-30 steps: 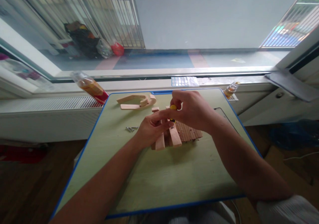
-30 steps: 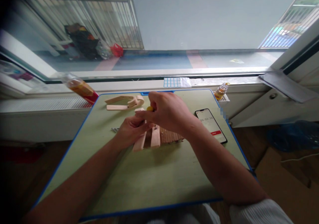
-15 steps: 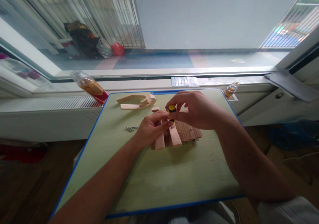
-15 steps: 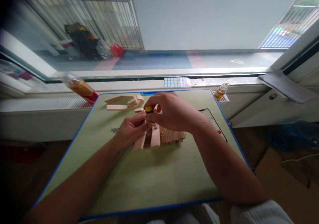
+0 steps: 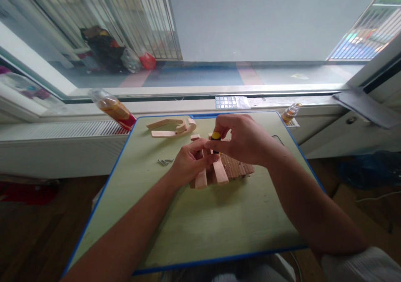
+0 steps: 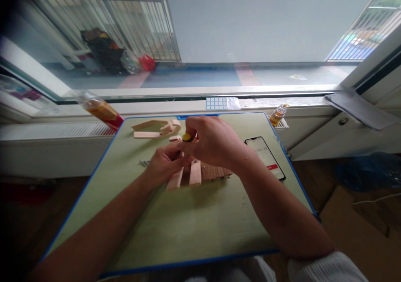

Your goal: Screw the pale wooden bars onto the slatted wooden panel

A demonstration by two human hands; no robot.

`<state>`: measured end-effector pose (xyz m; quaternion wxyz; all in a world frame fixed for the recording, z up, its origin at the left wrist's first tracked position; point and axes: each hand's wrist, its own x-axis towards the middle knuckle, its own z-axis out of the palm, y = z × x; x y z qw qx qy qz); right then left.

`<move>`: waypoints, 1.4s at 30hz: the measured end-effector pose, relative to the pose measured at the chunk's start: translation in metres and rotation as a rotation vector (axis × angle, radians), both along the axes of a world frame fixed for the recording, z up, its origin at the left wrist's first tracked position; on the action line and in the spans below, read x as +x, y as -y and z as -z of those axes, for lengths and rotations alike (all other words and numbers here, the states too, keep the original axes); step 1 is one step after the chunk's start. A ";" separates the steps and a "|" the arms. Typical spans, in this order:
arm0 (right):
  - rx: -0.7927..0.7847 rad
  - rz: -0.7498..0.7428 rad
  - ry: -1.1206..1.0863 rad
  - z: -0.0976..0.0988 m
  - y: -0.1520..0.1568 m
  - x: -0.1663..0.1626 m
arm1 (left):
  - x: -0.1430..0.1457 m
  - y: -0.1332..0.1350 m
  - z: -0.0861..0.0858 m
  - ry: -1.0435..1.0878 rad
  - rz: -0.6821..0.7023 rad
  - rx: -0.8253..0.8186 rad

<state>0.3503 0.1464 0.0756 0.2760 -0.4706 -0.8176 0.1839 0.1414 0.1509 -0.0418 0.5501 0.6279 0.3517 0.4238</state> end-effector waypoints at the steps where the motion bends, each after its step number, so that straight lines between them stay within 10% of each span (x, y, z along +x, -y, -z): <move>1: 0.009 0.004 0.011 0.000 0.000 -0.001 | 0.000 0.000 0.000 0.005 -0.003 -0.003; 42: -0.062 -0.067 -0.064 -0.003 0.001 0.008 | 0.000 0.003 -0.014 -0.087 -0.040 0.118</move>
